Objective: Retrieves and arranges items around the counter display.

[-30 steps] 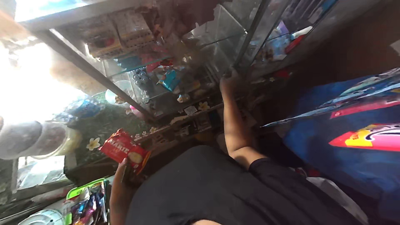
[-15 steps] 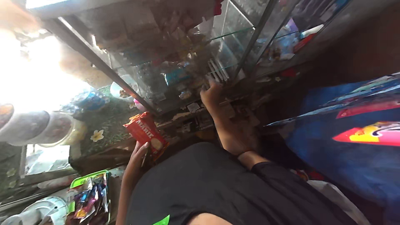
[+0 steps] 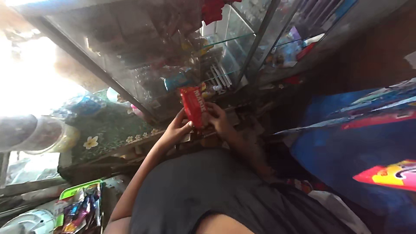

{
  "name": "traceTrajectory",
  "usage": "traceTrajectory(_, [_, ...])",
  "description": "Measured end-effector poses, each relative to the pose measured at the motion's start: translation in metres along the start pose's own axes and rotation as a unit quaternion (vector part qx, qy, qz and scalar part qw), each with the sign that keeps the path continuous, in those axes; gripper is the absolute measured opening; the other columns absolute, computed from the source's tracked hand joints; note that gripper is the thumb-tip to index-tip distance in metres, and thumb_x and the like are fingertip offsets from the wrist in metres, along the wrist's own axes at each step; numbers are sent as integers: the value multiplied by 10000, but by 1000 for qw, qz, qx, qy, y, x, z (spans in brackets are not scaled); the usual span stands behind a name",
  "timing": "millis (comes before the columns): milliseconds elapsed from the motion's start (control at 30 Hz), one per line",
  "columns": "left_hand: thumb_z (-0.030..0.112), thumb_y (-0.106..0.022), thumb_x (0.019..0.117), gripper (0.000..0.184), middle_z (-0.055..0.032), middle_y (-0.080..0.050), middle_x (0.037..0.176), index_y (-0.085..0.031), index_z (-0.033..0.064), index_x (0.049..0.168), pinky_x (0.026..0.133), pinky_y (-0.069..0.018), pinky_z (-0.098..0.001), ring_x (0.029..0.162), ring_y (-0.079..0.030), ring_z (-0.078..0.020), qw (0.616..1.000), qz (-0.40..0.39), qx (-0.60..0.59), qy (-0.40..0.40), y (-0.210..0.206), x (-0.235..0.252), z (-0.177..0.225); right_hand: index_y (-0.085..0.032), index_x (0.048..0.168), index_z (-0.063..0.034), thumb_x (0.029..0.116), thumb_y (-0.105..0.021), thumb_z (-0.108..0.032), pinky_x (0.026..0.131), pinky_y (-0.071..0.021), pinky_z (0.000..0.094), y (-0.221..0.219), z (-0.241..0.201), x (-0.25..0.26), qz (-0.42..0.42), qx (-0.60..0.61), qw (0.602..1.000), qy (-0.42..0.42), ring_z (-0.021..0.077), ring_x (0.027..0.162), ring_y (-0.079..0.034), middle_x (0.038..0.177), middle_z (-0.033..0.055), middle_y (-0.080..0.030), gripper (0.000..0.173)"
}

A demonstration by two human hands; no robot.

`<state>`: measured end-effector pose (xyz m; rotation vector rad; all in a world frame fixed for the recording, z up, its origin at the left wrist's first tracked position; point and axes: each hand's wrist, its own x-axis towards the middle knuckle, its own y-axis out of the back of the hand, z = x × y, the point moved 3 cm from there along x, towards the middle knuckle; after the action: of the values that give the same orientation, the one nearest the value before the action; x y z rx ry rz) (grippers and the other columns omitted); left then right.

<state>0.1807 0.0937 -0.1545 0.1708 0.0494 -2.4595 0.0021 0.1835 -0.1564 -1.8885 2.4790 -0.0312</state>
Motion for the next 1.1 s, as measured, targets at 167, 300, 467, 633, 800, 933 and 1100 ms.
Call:
traceTrajectory(167, [573, -626, 941, 738, -24, -678, 1247, -407, 216, 1549, 890, -564, -347, 1078, -657, -143, 999, 22, 47, 2, 22, -9, -11, -589, 1355, -29, 1010, -599, -165, 827, -594, 357, 76, -27, 31, 200, -11, 980, 10, 133, 898, -677, 1079, 90, -697, 371])
traceTrajectory(300, [385, -562, 1023, 474, -35, -696, 1174, -540, 165, 1442, 855, -575, -325, 991, -673, -126, 994, 98, 33, 40, 51, -46, -37, -619, 1317, -16, 1022, -604, -231, 910, -560, 424, 116, -66, 78, 261, -133, 956, -7, 205, 996, -668, 1135, 149, -681, 365])
traceTrajectory(467, [281, -395, 1064, 413, 2, -705, 1110, -571, 67, 1370, 840, -546, -232, 936, -658, -37, 970, 232, 40, 59, 63, -100, -54, -586, 1365, -27, 1057, -514, -352, 1012, -514, 536, 101, -90, 166, 318, -335, 886, -39, 327, 1159, -661, 1231, 194, -683, 453])
traceTrajectory(633, [272, -352, 1077, 432, -6, -699, 1108, -550, 16, 1363, 772, -514, -181, 898, -642, 0, 943, 320, 24, 92, 68, -142, -78, -326, 1543, 55, 1101, -401, -324, 1074, -487, 480, 96, -86, 256, 308, -443, 841, -44, 344, 1275, -608, 1394, 244, -591, 587])
traceTrajectory(800, [240, -321, 1088, 427, 2, -701, 1090, -544, -9, 1353, 795, -510, -158, 910, -636, 26, 925, 368, 6, 91, 64, -160, -83, -642, 1334, -50, 992, -543, -206, 987, -518, 544, 85, -101, 290, 288, -560, 773, -77, 338, 1227, -639, 1302, 176, -671, 388])
traceTrajectory(933, [251, -329, 1084, 435, 6, -699, 1074, -549, -18, 1346, 801, -498, -143, 905, -626, 42, 919, 382, 6, 100, 59, -165, -83, -720, 1163, 1, 929, -666, -176, 1058, -423, 621, 74, -93, 289, 311, -632, 703, 103, 451, 1316, -525, 1296, 246, -646, 298])
traceTrajectory(1100, [223, -299, 1104, 411, 29, -706, 1003, -555, -4, 1332, 635, -481, -115, 769, -619, 49, 906, 406, -30, 112, 56, -169, -84, -671, 1328, -102, 870, -688, -217, 1096, -389, 594, 66, -87, 259, 201, -653, 730, 13, 396, 1337, -514, 1405, 197, -584, 472])
